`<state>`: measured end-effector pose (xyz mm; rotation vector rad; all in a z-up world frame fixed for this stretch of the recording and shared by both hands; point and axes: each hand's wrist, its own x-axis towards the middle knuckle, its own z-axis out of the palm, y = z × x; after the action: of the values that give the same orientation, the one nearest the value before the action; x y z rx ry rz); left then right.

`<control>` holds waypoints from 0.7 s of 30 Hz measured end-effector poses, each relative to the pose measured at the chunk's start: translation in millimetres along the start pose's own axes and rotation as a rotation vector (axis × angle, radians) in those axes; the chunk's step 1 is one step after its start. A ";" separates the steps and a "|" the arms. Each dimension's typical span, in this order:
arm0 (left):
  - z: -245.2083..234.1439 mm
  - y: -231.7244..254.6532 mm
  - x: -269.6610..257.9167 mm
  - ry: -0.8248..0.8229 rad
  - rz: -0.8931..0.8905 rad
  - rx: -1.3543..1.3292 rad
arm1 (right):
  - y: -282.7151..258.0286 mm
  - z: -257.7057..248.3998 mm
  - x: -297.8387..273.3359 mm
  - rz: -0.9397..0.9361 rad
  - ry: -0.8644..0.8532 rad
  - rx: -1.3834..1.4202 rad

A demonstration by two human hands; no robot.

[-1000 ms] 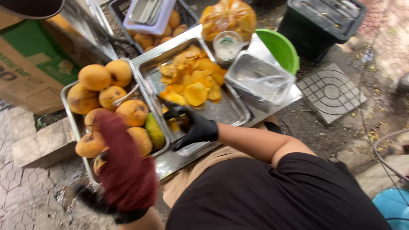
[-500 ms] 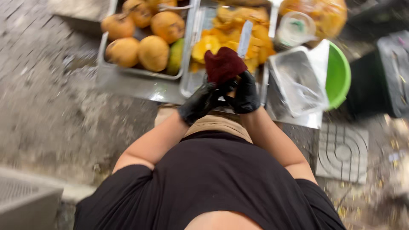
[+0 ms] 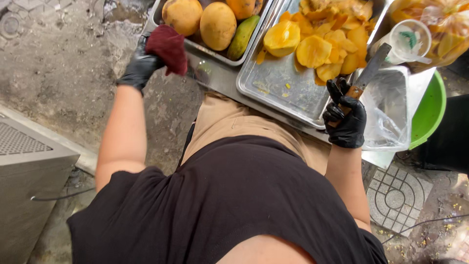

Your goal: The person peels mangoes using a small knife, placing the peels into a metal tray and the sliced fruit into a separate metal container.

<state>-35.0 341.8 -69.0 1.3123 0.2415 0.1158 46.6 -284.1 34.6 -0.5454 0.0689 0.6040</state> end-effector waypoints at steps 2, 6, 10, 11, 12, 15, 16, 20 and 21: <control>-3.2 -51.6 1.0 0.124 0.062 0.369 | 11.9 -6.6 0.5 0.031 0.017 -0.011; 13.5 -112.7 -14.5 0.471 0.154 1.141 | 27.6 2.3 -6.1 0.051 0.119 -0.117; 41.5 -122.6 -34.7 0.562 0.176 1.133 | 29.4 -0.6 -10.6 0.013 0.126 -0.231; 45.8 -115.0 -24.7 0.550 0.186 1.133 | 32.1 -4.4 -11.2 0.028 0.131 -0.226; 51.7 -104.2 -13.0 0.455 0.303 1.233 | 33.9 -9.0 -11.1 0.044 0.135 -0.221; 66.7 -32.5 1.7 0.133 0.052 1.377 | 43.9 -25.3 -5.7 0.077 0.185 -0.231; 78.7 2.8 9.4 -0.050 -0.320 1.406 | 44.4 -30.4 -9.3 0.054 0.216 -0.224; 198.8 90.9 14.4 -0.450 -0.010 1.599 | 36.8 -38.7 11.1 0.046 0.307 -0.294; 232.5 92.1 15.3 -0.450 0.021 1.488 | 39.5 -42.9 9.5 0.060 0.343 -0.263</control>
<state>40.6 149.6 72.9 2.7568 -0.1392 -0.4345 36.5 -273.7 -22.7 -0.9018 0.3337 0.5767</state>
